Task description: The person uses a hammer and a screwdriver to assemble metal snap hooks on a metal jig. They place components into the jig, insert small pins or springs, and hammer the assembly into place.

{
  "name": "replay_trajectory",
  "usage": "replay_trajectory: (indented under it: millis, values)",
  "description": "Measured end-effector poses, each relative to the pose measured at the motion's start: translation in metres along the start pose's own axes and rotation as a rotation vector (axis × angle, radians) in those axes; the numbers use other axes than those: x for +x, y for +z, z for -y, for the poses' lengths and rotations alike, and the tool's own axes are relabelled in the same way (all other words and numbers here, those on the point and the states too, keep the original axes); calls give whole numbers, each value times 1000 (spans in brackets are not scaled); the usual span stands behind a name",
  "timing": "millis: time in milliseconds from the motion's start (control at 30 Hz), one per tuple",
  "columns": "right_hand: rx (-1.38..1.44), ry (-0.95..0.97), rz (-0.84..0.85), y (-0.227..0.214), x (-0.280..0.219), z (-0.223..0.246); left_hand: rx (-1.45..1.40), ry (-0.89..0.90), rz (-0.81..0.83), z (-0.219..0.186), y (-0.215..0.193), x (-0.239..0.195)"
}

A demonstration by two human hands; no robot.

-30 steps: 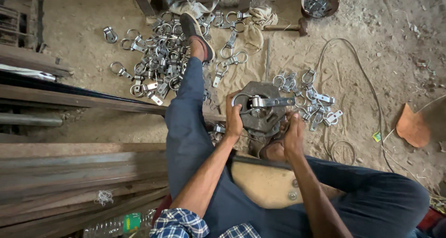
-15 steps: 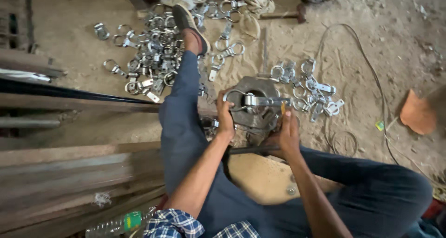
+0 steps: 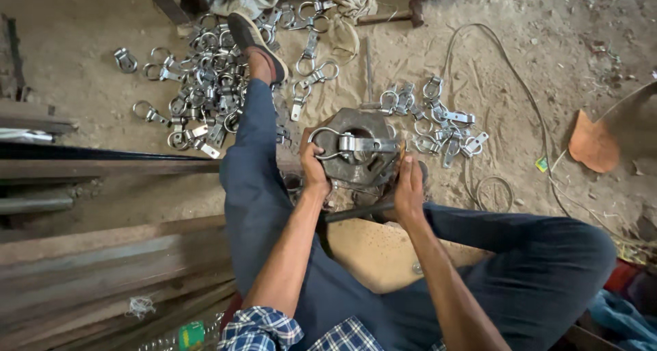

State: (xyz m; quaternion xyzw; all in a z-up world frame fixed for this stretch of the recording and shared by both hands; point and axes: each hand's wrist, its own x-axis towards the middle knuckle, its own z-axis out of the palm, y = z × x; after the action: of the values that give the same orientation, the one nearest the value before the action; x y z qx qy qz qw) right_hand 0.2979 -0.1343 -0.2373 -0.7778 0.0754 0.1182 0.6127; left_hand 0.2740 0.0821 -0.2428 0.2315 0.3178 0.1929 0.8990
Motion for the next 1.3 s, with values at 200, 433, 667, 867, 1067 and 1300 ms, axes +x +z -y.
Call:
replay_trajectory:
  millis: [200,433,667,867,1067,1300]
  values:
    - [-45,-45,-8,-22,-27,-16,418,246,348,0,-2,14]
    - [-180,-227,-67,-43,-33,-15,515,213,490,-10,4,21]
    - [-674,-488,132,-76,-41,-12,677,365,460,-7,6,18]
    - [-621,-864,381,-81,-42,20,706,392,389,-3,-3,26]
    - [-729,-406,647,-70,-65,71,673,386,383,2,-7,32]
    - [-788,-522,656,-54,-95,73,638,329,374,2,-3,28]
